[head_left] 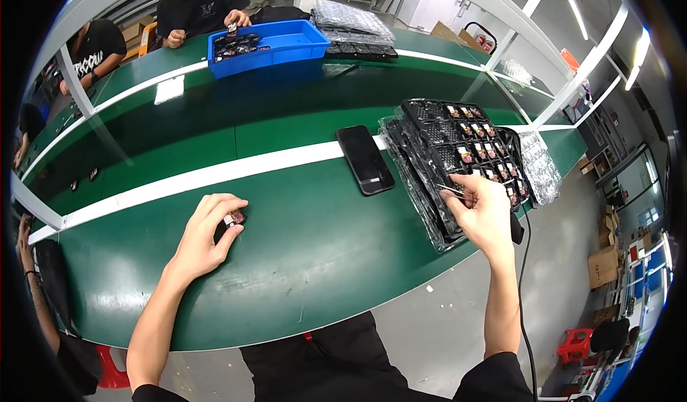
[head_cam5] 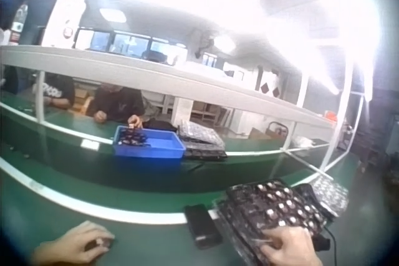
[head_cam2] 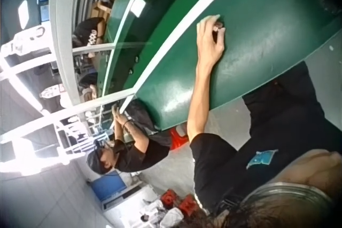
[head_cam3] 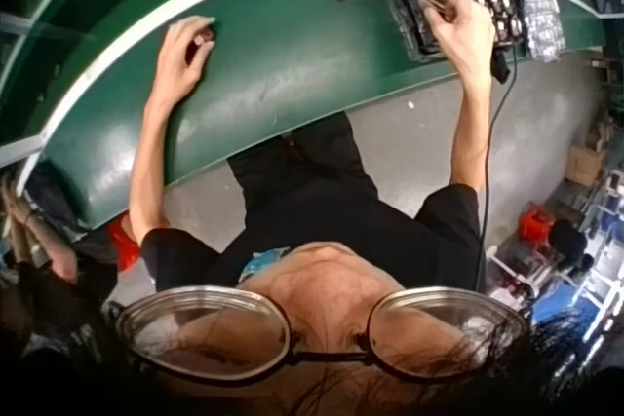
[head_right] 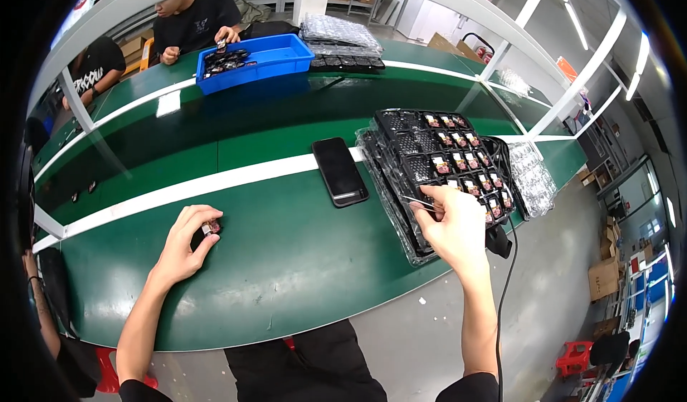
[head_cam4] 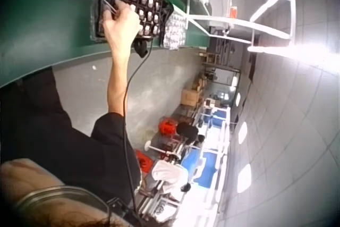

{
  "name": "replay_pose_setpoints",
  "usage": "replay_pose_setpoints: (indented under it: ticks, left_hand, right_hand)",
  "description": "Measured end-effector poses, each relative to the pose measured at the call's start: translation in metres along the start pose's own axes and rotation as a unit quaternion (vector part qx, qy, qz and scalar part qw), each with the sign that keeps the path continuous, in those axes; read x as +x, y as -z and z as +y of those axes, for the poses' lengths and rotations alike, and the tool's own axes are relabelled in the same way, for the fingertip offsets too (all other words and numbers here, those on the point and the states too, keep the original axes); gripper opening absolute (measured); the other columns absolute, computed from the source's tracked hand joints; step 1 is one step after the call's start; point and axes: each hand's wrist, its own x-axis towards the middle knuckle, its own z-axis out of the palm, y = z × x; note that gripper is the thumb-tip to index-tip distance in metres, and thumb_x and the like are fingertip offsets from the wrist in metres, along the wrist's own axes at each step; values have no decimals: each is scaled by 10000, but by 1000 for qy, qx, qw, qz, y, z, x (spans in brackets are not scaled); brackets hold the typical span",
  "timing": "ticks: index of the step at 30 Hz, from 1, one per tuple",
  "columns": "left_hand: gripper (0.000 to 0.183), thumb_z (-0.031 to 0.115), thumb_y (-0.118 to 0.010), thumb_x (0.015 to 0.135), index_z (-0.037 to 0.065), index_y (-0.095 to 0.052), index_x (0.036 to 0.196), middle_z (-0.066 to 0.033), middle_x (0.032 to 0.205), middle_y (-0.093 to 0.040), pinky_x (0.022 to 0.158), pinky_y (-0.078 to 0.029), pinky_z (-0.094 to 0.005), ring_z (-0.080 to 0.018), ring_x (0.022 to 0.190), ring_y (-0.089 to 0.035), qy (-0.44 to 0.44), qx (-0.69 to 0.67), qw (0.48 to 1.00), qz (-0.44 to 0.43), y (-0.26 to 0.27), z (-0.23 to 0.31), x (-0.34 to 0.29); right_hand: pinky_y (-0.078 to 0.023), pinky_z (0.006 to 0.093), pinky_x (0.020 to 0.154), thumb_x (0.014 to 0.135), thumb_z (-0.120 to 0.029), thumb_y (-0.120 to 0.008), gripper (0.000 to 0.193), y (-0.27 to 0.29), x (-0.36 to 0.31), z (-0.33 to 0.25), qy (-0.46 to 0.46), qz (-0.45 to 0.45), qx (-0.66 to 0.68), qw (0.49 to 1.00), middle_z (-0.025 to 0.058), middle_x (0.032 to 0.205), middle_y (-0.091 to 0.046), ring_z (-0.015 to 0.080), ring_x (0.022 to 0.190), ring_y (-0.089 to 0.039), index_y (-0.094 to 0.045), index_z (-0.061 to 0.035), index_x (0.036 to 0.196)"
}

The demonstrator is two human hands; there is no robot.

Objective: The recorder is using tweezers to assemble or repair small electronic components, possibly smartwatches or similar wearable devices, on a factory assembly line.

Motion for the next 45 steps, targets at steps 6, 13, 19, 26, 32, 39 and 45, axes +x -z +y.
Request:
replay_pose_setpoints:
  ticks: [6,13,19,26,32,39,45]
  left_hand:
    - [591,-13,-845,872,38,-671,1434,-172,1386,-692,1127,-537,-453,-369,1292,-682,-10,-99,994,-44,6,2,4]
    - [696,157,-943,842,67,-672,1476,-125,1367,-691,1138,-514,-446,-323,1293,-638,4,10,999,-41,11,-9,-2]
    - [605,283,-976,840,77,-751,1362,-81,1267,-686,1077,-506,-436,-293,1229,-638,19,20,996,-84,14,-20,-1]
    - [519,265,-1002,799,102,-805,1251,-3,1078,-742,973,-475,-363,-201,892,-605,43,-44,996,-64,14,-21,0]
    - [519,247,-1029,748,102,-837,1208,14,999,-728,892,-429,-330,-175,791,-510,47,-55,996,-48,9,-25,3]
    - [565,266,-1034,718,85,-842,1217,2,987,-725,906,-423,-337,-177,783,-507,60,-42,995,-64,12,-28,3]
    - [564,270,-1029,717,84,-843,1217,-3,978,-727,930,-423,-348,-180,774,-505,62,-42,995,-68,12,-29,3]
  right_hand:
    - [-358,270,558,959,-114,-882,290,4,-5,-52,-14,18,98,995,-26,709,-505,60,636,-471,-750,14,1184]
    - [-560,340,675,1075,-65,-728,155,-80,-12,-134,123,-232,297,918,134,964,-709,196,744,-688,-712,41,1187]
    - [-502,321,643,1089,-81,-687,169,-158,16,-165,84,-277,370,883,137,895,-719,164,699,-631,-727,62,1171]
    - [-476,267,579,1113,-133,-721,204,-198,16,-166,-21,-320,495,808,45,843,-739,67,658,-629,-766,57,1173]
    - [-448,240,559,992,5,-803,60,-207,8,-161,38,-228,536,812,30,795,-759,45,636,-616,-824,60,984]
    - [-404,281,499,913,36,-804,7,-198,12,-168,103,-257,426,861,52,717,-704,73,542,-560,-799,42,914]
    - [-408,277,494,916,37,-801,14,-201,9,-171,99,-248,427,864,59,713,-698,71,539,-563,-789,44,914]
